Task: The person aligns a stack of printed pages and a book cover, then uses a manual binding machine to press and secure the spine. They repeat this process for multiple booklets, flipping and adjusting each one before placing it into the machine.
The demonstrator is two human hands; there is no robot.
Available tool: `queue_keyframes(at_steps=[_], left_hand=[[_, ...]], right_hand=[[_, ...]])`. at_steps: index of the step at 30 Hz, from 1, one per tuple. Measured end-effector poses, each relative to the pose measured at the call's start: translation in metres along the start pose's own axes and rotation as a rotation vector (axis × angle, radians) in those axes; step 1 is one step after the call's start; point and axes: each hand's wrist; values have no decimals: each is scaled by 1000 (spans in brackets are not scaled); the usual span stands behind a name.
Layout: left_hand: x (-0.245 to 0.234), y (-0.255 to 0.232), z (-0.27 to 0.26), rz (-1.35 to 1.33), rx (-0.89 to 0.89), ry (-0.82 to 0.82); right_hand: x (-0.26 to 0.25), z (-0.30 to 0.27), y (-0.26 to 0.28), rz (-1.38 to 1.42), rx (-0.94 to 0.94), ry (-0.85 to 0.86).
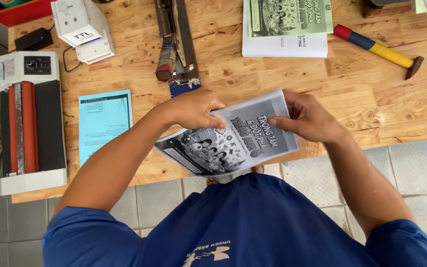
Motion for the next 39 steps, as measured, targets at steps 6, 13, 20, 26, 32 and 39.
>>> queue_keyframes(at_steps=[6, 13, 20, 26, 32, 39], left_hand=[[66, 109, -34, -1270, -269, -126], [207, 196, -69, -1360, -506, -643], [264, 154, -20, -999, -524, -1097], [235, 97, -72, -724, -301, -1138], [230, 81, -119, -667, -18, -1233], [163, 118, -118, -468, -521, -906]], right_hand=[[17, 52, -91, 374, 368, -1], [23, 79, -211, 443, 488, -182], [42, 61, -183, 77, 430, -300], [79, 2, -134, 148, 233, -449], [131, -8, -119, 307, -112, -526], [129, 51, -112, 196, 109, -539]])
Point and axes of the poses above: each hand's wrist, its own z-axis towards the middle knuckle, its own x-axis out of the palm, y = z × x, and after that the axes turned 11 degrees about x, right-handed
